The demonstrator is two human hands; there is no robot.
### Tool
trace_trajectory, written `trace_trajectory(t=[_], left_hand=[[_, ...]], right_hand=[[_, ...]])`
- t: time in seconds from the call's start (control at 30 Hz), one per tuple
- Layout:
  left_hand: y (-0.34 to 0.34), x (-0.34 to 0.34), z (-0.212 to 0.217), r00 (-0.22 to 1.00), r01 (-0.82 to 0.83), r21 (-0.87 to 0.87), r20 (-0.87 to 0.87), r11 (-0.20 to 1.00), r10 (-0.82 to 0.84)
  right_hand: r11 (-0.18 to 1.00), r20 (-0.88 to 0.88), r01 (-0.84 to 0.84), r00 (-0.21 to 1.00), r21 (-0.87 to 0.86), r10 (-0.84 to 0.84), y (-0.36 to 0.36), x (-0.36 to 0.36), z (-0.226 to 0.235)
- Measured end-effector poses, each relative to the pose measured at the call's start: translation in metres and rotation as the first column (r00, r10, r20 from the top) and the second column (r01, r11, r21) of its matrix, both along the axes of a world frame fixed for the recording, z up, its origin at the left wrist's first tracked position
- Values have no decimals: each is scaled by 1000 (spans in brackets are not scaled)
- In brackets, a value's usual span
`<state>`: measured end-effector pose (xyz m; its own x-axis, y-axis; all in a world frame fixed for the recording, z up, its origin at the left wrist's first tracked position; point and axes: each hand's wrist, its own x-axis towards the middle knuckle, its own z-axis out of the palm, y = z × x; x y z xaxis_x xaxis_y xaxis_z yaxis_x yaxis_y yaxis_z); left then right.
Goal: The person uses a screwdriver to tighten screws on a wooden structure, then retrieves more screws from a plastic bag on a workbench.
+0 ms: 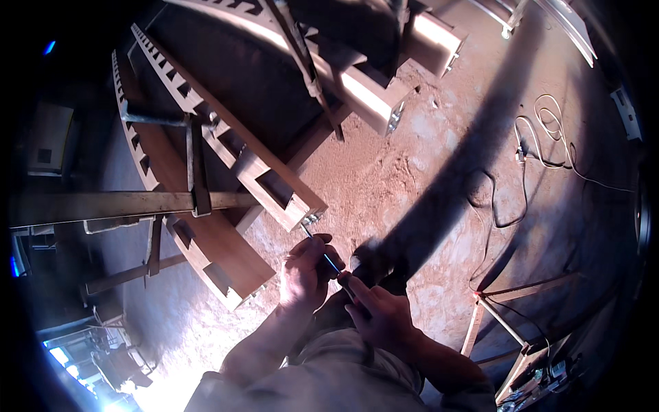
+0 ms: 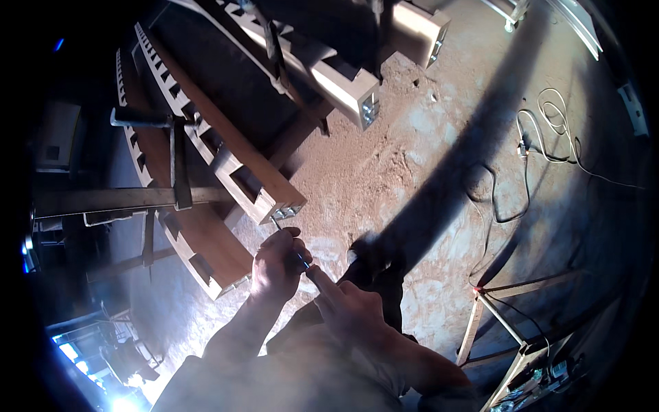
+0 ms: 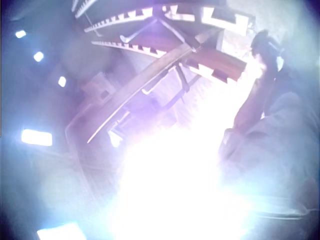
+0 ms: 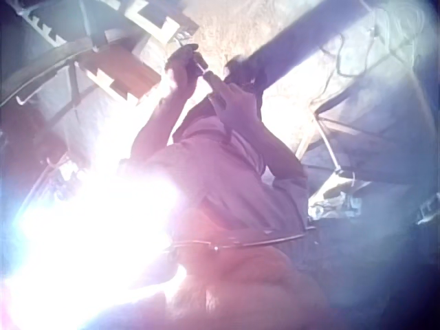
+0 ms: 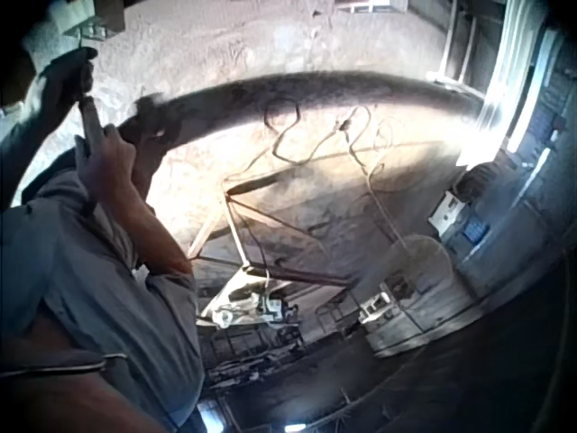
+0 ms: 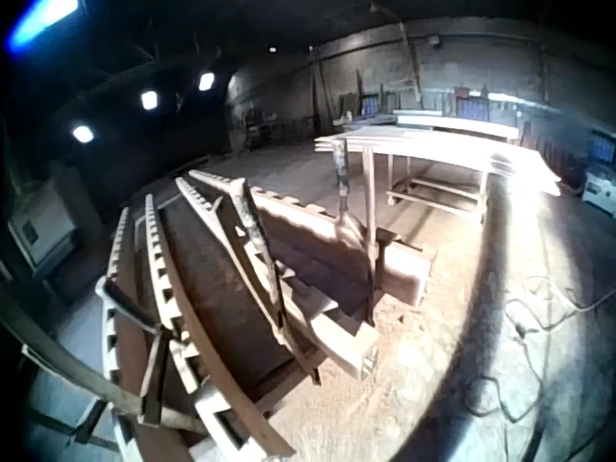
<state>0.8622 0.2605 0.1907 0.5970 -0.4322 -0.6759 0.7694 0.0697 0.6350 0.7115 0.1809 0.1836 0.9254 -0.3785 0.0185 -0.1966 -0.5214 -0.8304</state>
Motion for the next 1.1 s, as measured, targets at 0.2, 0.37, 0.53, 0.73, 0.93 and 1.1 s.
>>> trace_trajectory(t=[0.2,0.37,0.53,0.73,0.93,1.1], left_hand=[[6,0,-11,998,-30,-64,50,998,33],[0,5,-13,993,-98,-86,62,991,104],[9,5,-14,999,-30,-166,17,986,33],[11,-6,-10,997,-36,-236,-79,971,17],[-1,-12,3,993,-71,50,101,996,66],[8,6,-2,973,-53,120,231,991,25]], right_hand=[[484,-213,233,972,844,-96,12,-1,-1],[879,-113,94,992,467,-46,-3,4,13],[888,-98,107,993,447,-70,2,7,14],[876,-101,110,992,470,-70,-10,4,27],[176,-306,294,951,939,45,-9,0,15],[669,-33,27,999,743,-4,-22,1,6]])
